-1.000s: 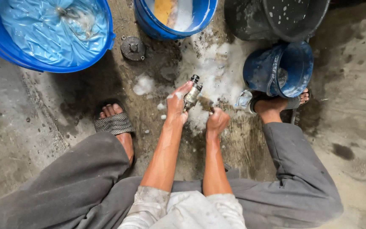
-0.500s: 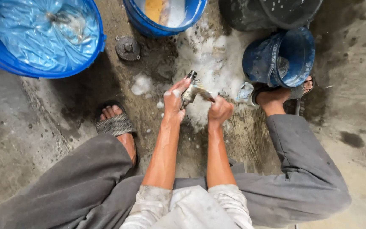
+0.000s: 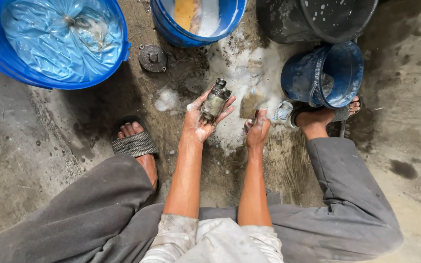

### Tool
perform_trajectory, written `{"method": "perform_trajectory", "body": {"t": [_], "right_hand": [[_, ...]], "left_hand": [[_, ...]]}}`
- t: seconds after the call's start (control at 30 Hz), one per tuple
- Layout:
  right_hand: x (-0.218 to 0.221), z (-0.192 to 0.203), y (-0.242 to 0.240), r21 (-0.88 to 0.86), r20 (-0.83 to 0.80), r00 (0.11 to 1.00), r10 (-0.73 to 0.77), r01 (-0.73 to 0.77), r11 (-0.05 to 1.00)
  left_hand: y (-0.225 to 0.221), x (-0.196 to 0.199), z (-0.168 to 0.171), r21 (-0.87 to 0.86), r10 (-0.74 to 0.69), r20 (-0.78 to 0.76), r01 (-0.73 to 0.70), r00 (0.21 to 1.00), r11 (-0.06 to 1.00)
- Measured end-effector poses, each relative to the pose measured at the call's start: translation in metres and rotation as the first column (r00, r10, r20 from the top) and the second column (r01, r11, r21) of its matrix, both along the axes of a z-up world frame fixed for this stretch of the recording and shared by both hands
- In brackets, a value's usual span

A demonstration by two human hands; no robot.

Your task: Washing and scrubbing a metal mechanical component with soapy water and a brush on a workshop floor.

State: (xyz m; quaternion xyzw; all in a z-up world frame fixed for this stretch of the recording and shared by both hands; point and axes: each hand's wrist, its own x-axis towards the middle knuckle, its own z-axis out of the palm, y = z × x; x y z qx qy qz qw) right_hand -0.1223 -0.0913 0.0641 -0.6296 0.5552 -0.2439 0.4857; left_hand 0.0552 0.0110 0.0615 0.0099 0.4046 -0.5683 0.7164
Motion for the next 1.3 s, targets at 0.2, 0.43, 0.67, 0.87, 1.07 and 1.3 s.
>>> {"method": "perform_trajectory", "body": {"t": [0.2, 0.43, 0.67, 0.87, 1.07, 1.3], "right_hand": [[0.043, 0.109, 0.053, -0.161, -0.275, 0.935, 0.225, -0.276, 0.948], [-0.002, 0.084, 0.069, -0.147, -0.256, 0.902, 0.347, -0.391, 0.908], [0.049, 0.116, 0.077, -0.218, -0.408, 0.813, 0.416, -0.529, 0.82], [-0.009, 0.033, 0.087, -0.479, -0.397, 0.868, 0.299, -0.474, 0.739], [0.014, 0.06, 0.088, -0.484, -0.385, 0.865, 0.322, -0.486, 0.728], [0.008, 0.039, 0.067, -0.671, -0.291, 0.902, 0.317, -0.429, 0.605]], "left_hand": [[-0.001, -0.003, 0.0, 0.004, 0.059, 0.105, -0.06, 0.993, 0.998], [-0.003, -0.009, -0.015, 0.009, 0.06, -0.007, -0.059, 0.998, 0.998], [-0.012, -0.024, -0.02, 0.313, -0.162, 0.409, 0.029, 0.898, 0.949], [-0.009, -0.013, 0.016, 0.388, -0.145, 0.497, -0.069, 0.856, 0.919], [-0.015, -0.053, -0.002, 0.449, -0.185, 0.653, -0.178, 0.735, 0.876], [-0.027, -0.048, -0.011, 0.452, -0.24, 0.625, -0.094, 0.743, 0.887]]}}
